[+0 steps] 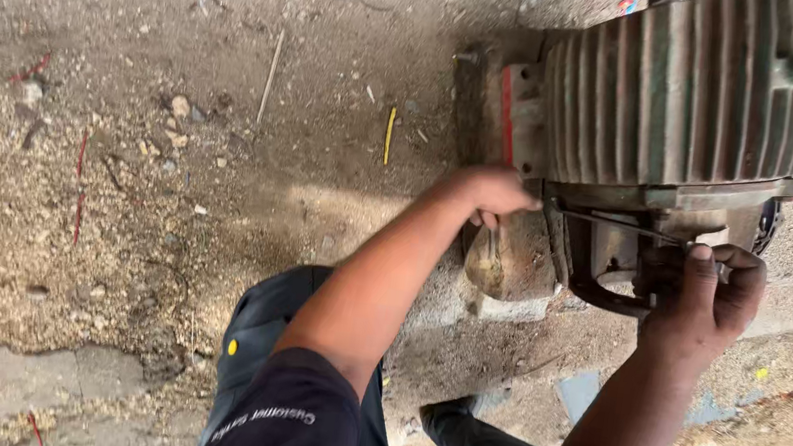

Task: The person kneels on concrete steps outdoors and uses a spanner to loosen and remove bolts from an electric motor housing. They reposition the motor, work on bolts around the frame, and remove the fan cover, setting it on the ground beside the motor with the removed fasteners.

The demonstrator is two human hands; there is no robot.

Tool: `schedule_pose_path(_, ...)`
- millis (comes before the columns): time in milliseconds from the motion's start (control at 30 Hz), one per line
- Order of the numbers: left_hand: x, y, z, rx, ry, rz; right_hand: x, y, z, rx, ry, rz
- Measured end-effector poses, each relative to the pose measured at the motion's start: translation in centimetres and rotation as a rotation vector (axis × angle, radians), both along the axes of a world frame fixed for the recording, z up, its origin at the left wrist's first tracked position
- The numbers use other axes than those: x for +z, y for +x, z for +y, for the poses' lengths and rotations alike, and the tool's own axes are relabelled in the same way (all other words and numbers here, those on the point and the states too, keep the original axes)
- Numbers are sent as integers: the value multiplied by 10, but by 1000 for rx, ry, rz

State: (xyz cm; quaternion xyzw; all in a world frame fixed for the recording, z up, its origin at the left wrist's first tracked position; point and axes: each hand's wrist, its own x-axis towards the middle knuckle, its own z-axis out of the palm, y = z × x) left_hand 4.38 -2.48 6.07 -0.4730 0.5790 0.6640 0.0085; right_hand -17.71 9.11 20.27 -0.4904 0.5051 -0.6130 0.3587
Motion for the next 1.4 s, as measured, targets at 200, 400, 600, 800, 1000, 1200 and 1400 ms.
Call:
schedule_pose_path(200, -24, -61, 23, 477, 486, 438, 7, 21, 11, -73, 96, 137)
schedule_pose_path(400, -36, -90, 33, 689, 660, 611, -15, 25, 21, -144, 31, 385)
schedule_pose_path(600, -37, -106, 73, 404, 890, 755, -3, 39, 97, -167, -213, 1018)
schedule_pose_path(800, 21, -113, 109, 493, 555, 758, 26, 42, 151, 56, -164, 1027)
schedule_pose_path(1000, 72, -99, 134, 555, 408, 798, 22, 12, 131, -53, -106, 1194)
schedule_pose_path(1200, 157, -74, 114, 84, -535, 216, 29, -31, 131, -55, -327, 1109)
schedule_pose_path(1400, 220, -96, -56, 722, -1198, -41, 65, -112, 53, -205, 325, 1249)
